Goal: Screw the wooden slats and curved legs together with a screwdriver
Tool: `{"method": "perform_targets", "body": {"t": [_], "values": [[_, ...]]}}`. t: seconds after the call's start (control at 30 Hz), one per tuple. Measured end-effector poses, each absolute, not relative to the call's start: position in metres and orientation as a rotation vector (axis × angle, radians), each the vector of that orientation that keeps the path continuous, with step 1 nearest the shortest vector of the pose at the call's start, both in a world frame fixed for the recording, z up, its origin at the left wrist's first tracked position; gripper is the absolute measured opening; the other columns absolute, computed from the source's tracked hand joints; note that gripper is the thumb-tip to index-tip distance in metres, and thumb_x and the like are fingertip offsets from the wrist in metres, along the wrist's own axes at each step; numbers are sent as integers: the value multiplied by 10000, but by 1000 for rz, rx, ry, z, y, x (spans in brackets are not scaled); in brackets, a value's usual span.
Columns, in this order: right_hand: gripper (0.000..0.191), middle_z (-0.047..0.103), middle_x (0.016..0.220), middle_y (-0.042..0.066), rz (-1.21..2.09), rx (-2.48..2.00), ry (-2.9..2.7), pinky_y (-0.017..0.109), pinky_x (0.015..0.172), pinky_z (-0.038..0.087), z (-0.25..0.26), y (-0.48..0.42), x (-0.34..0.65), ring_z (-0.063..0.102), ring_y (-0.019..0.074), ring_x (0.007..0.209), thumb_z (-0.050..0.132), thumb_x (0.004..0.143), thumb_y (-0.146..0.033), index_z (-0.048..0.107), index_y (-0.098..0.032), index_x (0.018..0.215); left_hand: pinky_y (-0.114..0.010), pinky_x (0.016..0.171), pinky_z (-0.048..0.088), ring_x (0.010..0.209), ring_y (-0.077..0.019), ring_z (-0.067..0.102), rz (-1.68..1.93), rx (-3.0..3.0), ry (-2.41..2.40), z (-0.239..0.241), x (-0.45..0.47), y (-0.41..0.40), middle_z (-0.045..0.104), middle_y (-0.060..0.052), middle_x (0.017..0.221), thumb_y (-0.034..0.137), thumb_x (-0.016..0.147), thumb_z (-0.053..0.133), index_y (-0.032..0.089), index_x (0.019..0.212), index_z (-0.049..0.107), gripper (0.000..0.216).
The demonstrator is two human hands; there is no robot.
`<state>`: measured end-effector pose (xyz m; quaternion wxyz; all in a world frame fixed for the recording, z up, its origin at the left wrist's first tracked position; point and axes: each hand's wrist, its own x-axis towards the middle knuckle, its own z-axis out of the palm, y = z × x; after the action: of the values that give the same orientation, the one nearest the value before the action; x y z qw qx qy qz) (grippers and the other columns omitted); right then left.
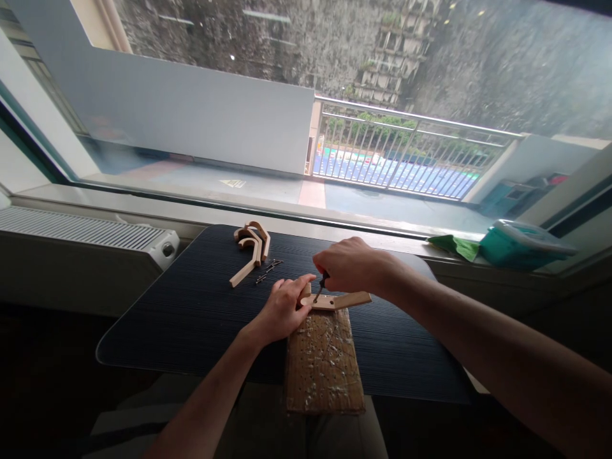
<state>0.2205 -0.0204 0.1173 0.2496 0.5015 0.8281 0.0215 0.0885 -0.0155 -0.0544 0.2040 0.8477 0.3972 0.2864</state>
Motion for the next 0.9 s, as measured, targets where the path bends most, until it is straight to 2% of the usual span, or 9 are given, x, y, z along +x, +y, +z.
{"method": "perform_targets", "body": {"t": [0.13, 0.33, 0.43, 0.67, 0.9], "values": [[247, 694, 861, 102, 69, 1356, 2274, 275, 574, 385, 119, -20, 220, 612, 196, 762, 507, 766, -208, 690, -169, 928, -428, 974, 325, 895, -186, 554, 805, 2367, 1093, -55, 88, -16, 618, -14, 927, 170, 787, 500, 221, 1253, 414, 476], [289, 688, 799, 142, 114, 1399, 2254, 280, 554, 393, 111, -18, 221, 615, 206, 728, 478, 802, -284, 701, -133, 906, -428, 974, 331, 906, -191, 555, 787, 2354, 1112, -52, 88, -17, 616, -16, 922, 157, 779, 502, 226, 1256, 420, 489], [296, 688, 830, 132, 93, 1374, 2259, 279, 557, 390, 116, -20, 221, 612, 207, 736, 512, 775, -305, 691, -139, 942, -431, 977, 328, 897, -188, 557, 786, 2355, 1115, -52, 89, -17, 619, -19, 932, 157, 778, 508, 220, 1253, 427, 486], [287, 691, 873, 78, 38, 1343, 2286, 269, 565, 370, 122, -21, 220, 603, 187, 767, 507, 730, -155, 689, -186, 950, -422, 966, 337, 886, -187, 561, 809, 2370, 1120, -55, 88, -16, 614, -21, 910, 176, 791, 501, 211, 1256, 434, 471], [300, 681, 771, 131, 56, 1399, 2264, 283, 535, 371, 112, -19, 221, 600, 205, 703, 478, 776, -287, 711, -138, 894, -418, 968, 334, 905, -190, 553, 794, 2343, 1113, -52, 88, -17, 616, -19, 916, 154, 764, 516, 227, 1259, 425, 509]]}}
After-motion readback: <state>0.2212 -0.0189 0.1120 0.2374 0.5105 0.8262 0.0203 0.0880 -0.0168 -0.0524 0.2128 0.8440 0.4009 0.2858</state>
